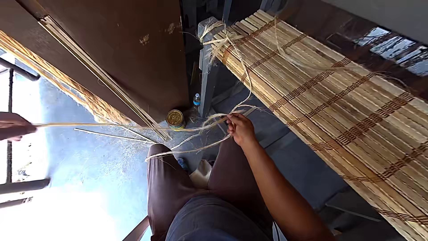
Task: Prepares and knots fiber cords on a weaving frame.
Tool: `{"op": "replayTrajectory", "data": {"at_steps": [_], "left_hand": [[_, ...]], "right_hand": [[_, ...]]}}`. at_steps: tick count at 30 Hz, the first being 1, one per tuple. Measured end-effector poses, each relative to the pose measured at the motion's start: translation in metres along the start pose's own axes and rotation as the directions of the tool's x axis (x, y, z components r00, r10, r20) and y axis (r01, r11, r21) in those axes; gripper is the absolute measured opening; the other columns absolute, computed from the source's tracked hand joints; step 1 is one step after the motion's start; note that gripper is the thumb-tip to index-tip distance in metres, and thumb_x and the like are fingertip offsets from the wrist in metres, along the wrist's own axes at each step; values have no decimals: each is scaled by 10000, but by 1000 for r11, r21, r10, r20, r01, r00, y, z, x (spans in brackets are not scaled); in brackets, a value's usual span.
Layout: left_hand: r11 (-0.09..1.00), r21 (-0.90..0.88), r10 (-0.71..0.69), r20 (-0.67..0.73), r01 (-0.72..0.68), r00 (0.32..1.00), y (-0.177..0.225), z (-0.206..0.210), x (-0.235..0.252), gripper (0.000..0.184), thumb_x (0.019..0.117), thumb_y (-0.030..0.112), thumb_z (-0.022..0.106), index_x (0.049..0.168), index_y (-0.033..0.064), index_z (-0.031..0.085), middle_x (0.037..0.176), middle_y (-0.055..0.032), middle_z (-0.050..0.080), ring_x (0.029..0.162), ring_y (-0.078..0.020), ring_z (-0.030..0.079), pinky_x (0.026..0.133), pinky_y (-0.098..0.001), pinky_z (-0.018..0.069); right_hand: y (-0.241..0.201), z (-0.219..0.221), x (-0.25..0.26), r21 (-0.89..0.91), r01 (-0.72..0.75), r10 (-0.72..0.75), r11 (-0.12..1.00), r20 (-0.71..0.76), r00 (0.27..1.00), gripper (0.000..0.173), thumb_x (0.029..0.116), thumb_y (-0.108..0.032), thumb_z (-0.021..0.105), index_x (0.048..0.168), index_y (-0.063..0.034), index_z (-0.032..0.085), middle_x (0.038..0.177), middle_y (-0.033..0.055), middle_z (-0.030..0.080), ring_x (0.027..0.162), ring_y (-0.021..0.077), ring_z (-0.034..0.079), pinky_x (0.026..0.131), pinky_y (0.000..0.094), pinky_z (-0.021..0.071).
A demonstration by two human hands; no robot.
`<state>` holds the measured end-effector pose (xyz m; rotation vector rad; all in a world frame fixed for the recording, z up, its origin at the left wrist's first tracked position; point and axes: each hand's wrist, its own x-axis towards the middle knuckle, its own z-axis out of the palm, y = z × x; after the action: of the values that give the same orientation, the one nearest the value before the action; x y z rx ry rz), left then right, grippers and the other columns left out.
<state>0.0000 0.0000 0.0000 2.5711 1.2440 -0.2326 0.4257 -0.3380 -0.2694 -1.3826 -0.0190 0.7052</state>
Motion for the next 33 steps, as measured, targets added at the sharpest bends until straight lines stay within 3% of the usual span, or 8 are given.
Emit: {"op": "replayTrajectory", "data": {"at_steps": [2, 4, 11, 14, 17, 22, 29, 33], "left_hand": [[997, 69, 15, 147, -25, 989, 10, 24, 25, 145, 1015, 80, 630, 1050, -7, 741, 956, -209, 722, 909, -369, 694, 876, -627, 512], [995, 73, 51, 179, -65, 983, 14, 60, 43, 148, 1016, 138, 649, 1017, 49, 767, 925, -166, 737, 903, -369, 703, 877, -659, 506], [986, -144, 132, 386, -82, 913, 5, 154, 89, 271, 1062, 213, 575, 1003, 18, 753, 906, -117, 755, 858, -249, 741, 907, -498, 572], [964, -264, 61, 322, 27, 945, -8, 169, 87, 332, 1090, 284, 518, 1138, 32, 730, 1011, -140, 752, 918, -256, 729, 875, -469, 569], [910, -388, -89, 161, 146, 983, -32, 170, 80, 418, 1113, 329, 446, 1355, 36, 620, 1297, -244, 640, 1187, -394, 627, 1014, -598, 471], [881, -427, -251, -51, 206, 967, -45, 151, 70, 362, 1109, 268, 461, 1322, 26, 626, 1275, -265, 639, 1132, -434, 642, 958, -650, 481], [914, -385, 149, 30, -127, 988, 65, 133, 71, 267, 1093, 195, 501, 1232, 66, 690, 1094, -144, 727, 918, -257, 735, 870, -491, 595], [801, -355, 505, -30, -481, 863, 156, 148, 78, 244, 1055, 221, 565, 1220, 120, 714, 1098, -67, 741, 969, -190, 718, 921, -475, 569]], "right_hand": [[-5, 1, -7, 42, 2, -3, 999, 21, 1000, 107, 1057, -118, 555, 1062, -38, 626, 750, 12, 581, 460, 43, 414, 420, 177, 370], [-11, -1, -15, 69, 14, -18, 998, 52, 999, 92, 1058, -107, 536, 1057, -58, 614, 756, -7, 571, 460, 29, 393, 415, 166, 348], [-36, -14, -43, 194, 43, -74, 980, 157, 985, 194, 1096, -128, 419, 988, -118, 579, 714, -65, 549, 421, -3, 362, 391, 130, 345], [-42, -18, -50, 228, 52, -92, 972, 169, 981, 246, 1108, -146, 376, 951, -139, 566, 680, -81, 544, 409, -7, 368, 389, 129, 355], [-46, -17, -52, 242, 41, -84, 969, 170, 982, 263, 1119, -164, 358, 945, -143, 554, 673, -79, 541, 404, -8, 370, 386, 130, 366], [-51, -2, -55, 185, 85, -106, 979, 107, 989, 202, 1112, -131, 388, 991, -114, 549, 712, -53, 572, 411, 2, 390, 378, 134, 369], [-63, 28, -66, 145, 138, -151, 980, 86, 985, 116, 1087, -96, 464, 1046, -74, 570, 797, 6, 620, 432, 22, 407, 393, 149, 377], [-68, 33, -77, 98, 191, -201, 977, 104, 974, 116, 1071, -66, 494, 1047, -38, 604, 869, 59, 691, 442, 39, 453, 404, 172, 401]]}}
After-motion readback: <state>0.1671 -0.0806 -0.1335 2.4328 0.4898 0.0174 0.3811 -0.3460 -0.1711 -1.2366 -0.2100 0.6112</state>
